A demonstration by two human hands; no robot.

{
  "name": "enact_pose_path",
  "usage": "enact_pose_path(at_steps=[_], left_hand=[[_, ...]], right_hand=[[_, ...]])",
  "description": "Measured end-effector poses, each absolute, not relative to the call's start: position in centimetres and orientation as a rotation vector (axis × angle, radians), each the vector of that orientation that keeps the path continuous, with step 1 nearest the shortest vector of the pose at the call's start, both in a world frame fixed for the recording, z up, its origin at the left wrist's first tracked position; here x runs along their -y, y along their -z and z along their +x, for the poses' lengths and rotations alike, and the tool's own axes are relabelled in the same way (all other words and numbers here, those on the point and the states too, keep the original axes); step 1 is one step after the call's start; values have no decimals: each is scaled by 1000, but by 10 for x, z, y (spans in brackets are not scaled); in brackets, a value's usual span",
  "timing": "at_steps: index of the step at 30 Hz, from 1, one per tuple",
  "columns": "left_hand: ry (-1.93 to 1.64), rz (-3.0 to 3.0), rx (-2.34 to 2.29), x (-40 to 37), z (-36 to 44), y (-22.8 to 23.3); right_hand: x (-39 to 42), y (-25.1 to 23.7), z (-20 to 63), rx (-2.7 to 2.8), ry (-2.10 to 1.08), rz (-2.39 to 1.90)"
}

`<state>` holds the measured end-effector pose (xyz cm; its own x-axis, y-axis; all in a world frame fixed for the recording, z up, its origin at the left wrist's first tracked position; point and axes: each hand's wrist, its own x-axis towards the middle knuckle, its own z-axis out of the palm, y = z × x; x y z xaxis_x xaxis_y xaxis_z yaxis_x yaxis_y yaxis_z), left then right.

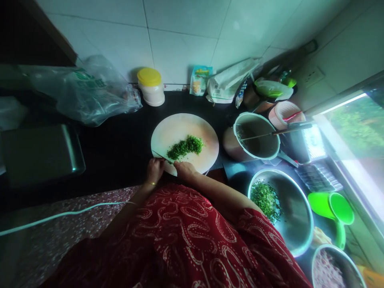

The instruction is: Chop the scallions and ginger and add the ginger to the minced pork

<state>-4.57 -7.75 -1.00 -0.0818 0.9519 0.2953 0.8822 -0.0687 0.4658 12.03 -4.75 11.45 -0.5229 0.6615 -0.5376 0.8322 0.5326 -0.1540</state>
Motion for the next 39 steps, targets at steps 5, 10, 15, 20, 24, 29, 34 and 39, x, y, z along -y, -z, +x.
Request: enact_pose_path(at_steps=[5, 10, 15, 20, 24, 29, 34, 39], left_hand=[[-617, 1999, -2077, 77, -43, 0], [-624, 2024, -2073, 68, -37, -4], [-717, 1992, -2053, 69, -38, -1], [-705, 1966, -2021, 70, -40, 0], [-753, 1968, -2016, 69, -39, 2], [-755, 1943, -1989, 70, -39, 3], [-786, 1901, -2018, 71, -47, -1], [-920, 1812, -2017, 76, -68, 1]], right_hand=[[46, -107, 118, -2350, 555, 1258], [41, -112, 125, -2331, 501, 1311], [48, -110, 124, -2338, 537, 1279], [48, -107, 120, -2323, 522, 1286], [46, -112, 124, -2291, 507, 1294], [50, -107, 123, -2346, 536, 1246], [44, -105, 127, -2339, 513, 1338], [46, -114, 133, -2362, 481, 1314]])
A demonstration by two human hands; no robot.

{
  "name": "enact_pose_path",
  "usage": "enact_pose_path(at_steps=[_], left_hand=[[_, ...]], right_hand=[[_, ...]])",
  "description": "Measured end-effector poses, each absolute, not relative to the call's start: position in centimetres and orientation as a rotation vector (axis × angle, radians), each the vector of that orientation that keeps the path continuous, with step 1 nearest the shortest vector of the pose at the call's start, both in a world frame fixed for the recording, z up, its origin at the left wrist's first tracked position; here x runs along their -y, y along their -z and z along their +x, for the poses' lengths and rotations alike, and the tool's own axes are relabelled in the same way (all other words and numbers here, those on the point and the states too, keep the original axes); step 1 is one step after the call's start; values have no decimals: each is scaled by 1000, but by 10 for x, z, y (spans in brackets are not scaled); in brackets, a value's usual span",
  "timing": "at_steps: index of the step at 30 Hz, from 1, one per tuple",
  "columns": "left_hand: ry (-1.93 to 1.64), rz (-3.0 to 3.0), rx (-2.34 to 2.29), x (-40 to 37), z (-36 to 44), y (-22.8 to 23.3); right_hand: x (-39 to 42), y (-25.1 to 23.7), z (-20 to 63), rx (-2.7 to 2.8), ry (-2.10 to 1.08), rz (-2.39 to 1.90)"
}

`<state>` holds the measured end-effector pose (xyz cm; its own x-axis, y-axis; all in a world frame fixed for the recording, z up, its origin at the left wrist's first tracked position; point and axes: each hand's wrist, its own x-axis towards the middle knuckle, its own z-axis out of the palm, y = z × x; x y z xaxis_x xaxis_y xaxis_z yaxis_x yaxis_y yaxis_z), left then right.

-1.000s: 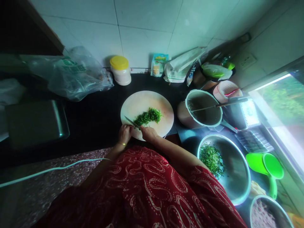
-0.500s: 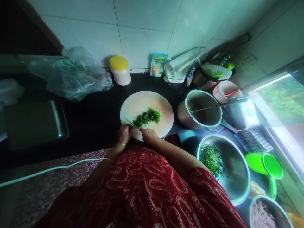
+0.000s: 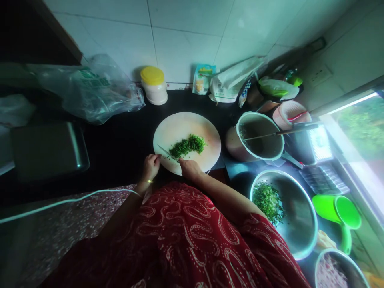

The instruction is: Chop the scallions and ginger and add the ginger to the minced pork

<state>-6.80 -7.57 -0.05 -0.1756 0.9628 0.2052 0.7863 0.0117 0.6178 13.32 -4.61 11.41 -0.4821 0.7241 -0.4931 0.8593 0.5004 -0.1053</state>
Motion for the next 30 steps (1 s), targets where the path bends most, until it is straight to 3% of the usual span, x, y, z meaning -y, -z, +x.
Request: enact_pose_path(at_steps=[10, 30], left_hand=[[-618, 1917, -2141, 80, -56, -8], [-685, 1931, -2079, 72, -37, -1]], right_hand=[[49, -118, 124, -2343, 454, 1261], [47, -105, 120, -2347, 505, 1244]])
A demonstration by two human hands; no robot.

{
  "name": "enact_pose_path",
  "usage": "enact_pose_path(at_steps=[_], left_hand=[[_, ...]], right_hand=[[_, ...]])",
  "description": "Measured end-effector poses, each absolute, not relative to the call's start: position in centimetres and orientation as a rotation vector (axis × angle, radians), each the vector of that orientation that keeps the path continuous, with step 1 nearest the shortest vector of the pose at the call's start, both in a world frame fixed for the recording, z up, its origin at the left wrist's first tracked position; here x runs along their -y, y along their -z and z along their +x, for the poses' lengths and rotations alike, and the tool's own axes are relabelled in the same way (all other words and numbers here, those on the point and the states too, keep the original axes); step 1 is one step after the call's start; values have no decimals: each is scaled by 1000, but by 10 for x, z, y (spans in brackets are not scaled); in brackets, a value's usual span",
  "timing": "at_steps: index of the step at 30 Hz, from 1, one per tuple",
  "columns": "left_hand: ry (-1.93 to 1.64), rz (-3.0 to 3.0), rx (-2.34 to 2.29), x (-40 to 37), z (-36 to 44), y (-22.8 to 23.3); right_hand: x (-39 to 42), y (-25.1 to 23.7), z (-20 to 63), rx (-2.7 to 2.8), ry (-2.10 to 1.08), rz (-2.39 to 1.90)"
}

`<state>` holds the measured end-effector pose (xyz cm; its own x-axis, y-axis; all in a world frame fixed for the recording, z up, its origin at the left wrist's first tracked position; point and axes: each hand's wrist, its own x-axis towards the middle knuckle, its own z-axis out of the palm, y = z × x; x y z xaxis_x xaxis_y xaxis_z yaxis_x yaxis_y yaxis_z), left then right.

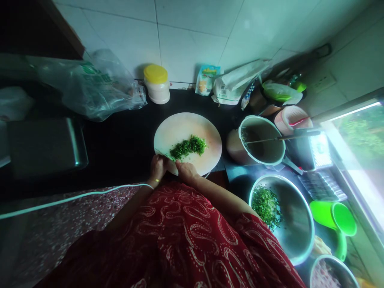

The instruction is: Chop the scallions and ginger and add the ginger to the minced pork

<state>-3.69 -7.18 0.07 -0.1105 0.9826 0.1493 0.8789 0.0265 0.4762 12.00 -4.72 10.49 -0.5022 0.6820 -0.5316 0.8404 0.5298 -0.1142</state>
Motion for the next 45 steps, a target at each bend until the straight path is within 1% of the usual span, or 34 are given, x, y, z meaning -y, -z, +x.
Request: enact_pose_path(at_steps=[6, 12, 17, 20, 22, 23, 25, 28, 31, 33, 35, 38, 41, 45], left_hand=[[-805, 1864, -2066, 76, -38, 4], [-711, 1940, -2087, 75, -37, 0], [-641, 1984, -2037, 57, -36, -7], [-827, 1941, -1919, 36, -49, -18], [-984, 1954, -1818, 24, -60, -31], [-1006, 1996, -1768, 20, -63, -39], [-891, 2145, -1665, 15, -61, -57], [-526, 2415, -1392, 14, -37, -79], [-351, 2599, -1044, 15, -11, -82], [-316, 2662, -869, 12, -3, -72], [-304, 2700, -800, -2, -2, -57], [-285, 2695, -927, -36, 2, -39], [-356, 2713, -1001, -50, 11, -39], [-305, 2839, -741, -30, 21, -46]], right_hand=[[42, -111, 127, -2338, 499, 1258], [46, -105, 117, -2334, 543, 1250], [36, -107, 133, -2381, 502, 1386], [27, -118, 168, -2487, 367, 1419], [20, -125, 197, -2538, 267, 1425], [17, -128, 211, -2546, 220, 1438], [10, -129, 235, -2557, 153, 1456], [3, -127, 255, -2622, 125, 1400], [6, -124, 259, -2716, 115, 1246], [12, -122, 259, -2776, 75, 1112], [13, -115, 260, -2837, -2, 998], [7, -99, 269, -2907, -153, 993], [7, -87, 273, -2906, -240, 1051], [19, -83, 267, -2965, -276, 1023]])
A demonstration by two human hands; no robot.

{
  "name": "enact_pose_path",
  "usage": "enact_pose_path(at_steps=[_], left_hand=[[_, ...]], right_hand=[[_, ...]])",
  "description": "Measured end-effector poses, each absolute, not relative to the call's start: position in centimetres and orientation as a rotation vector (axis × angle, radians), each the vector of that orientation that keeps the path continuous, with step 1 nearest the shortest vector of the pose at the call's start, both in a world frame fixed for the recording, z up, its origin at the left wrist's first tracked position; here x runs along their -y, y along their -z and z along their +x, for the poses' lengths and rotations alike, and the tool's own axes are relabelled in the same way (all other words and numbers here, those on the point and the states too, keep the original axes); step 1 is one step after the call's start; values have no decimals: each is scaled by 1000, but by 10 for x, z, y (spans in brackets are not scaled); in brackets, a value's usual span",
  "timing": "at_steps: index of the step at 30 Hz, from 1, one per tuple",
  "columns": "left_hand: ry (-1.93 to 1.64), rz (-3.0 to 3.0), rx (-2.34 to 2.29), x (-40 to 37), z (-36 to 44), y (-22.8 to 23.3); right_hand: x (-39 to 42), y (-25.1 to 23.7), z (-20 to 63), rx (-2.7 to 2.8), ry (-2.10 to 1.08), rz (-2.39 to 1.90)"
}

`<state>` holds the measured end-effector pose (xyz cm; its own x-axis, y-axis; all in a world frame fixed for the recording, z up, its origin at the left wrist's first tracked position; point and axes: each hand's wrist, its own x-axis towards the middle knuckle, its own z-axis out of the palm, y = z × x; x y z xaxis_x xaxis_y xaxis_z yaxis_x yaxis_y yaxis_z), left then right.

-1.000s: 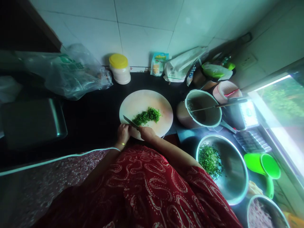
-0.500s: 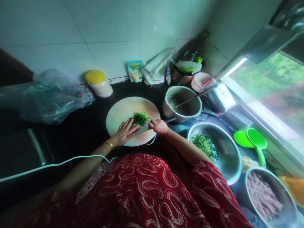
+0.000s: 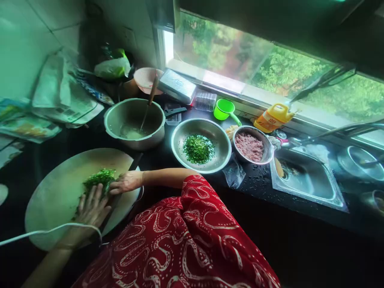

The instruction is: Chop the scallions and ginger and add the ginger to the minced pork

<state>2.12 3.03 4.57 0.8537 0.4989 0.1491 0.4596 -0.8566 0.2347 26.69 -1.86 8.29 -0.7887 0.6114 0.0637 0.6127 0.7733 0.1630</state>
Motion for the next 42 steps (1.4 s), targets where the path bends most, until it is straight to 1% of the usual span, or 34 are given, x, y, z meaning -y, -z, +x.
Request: enact_pose_path(at_steps=[3, 7, 9, 11, 12, 14, 17, 19, 21, 24, 27, 31, 34, 39, 42], left_hand=[[-211, 2877, -676, -25, 28, -42], [-78, 2910, -675, -47, 38, -38], [-4, 2882, -790, -64, 42, -43], [29, 2790, -1039, -81, 39, -53], [-8, 2719, -1198, -89, 34, -59], [-146, 2550, -1459, -99, 17, -70], [-433, 2363, -1642, -94, -15, -69], [-619, 2229, -1709, -74, -29, -55], [-748, 2096, -1773, -45, -32, -34], [-852, 1889, -1924, -4, -19, -5], [-896, 1798, -2033, 17, 0, 9], [-973, 1763, -2051, 10, 20, 11], [-1045, 1723, -2041, -6, 34, 10], [-1121, 1656, -2013, -27, 55, 5], [-1213, 1668, -1990, -36, 64, 2]], right_hand=[[26, -83, 264, 2953, 256, -975], [27, -82, 270, 2914, 215, -991], [27, -83, 275, 2884, 172, -994], [31, -87, 278, 2846, 100, -1005], [34, -89, 279, 2823, 40, -1032], [41, -90, 279, 2707, -134, -1253], [46, -85, 277, 2236, -486, -1703], [43, -77, 275, 1854, -729, -1884], [37, -70, 273, 1544, -905, -1982], [23, -60, 274, 1307, -1038, -2057], [6, -52, 282, 1280, -1017, -2126], [-16, -46, 285, 1341, -1014, -2171], [-26, -45, 272, 1405, -1097, -2129], [-31, -45, 236, 1491, -1351, -1961], [-29, -45, 213, 1527, -1423, -1855]])
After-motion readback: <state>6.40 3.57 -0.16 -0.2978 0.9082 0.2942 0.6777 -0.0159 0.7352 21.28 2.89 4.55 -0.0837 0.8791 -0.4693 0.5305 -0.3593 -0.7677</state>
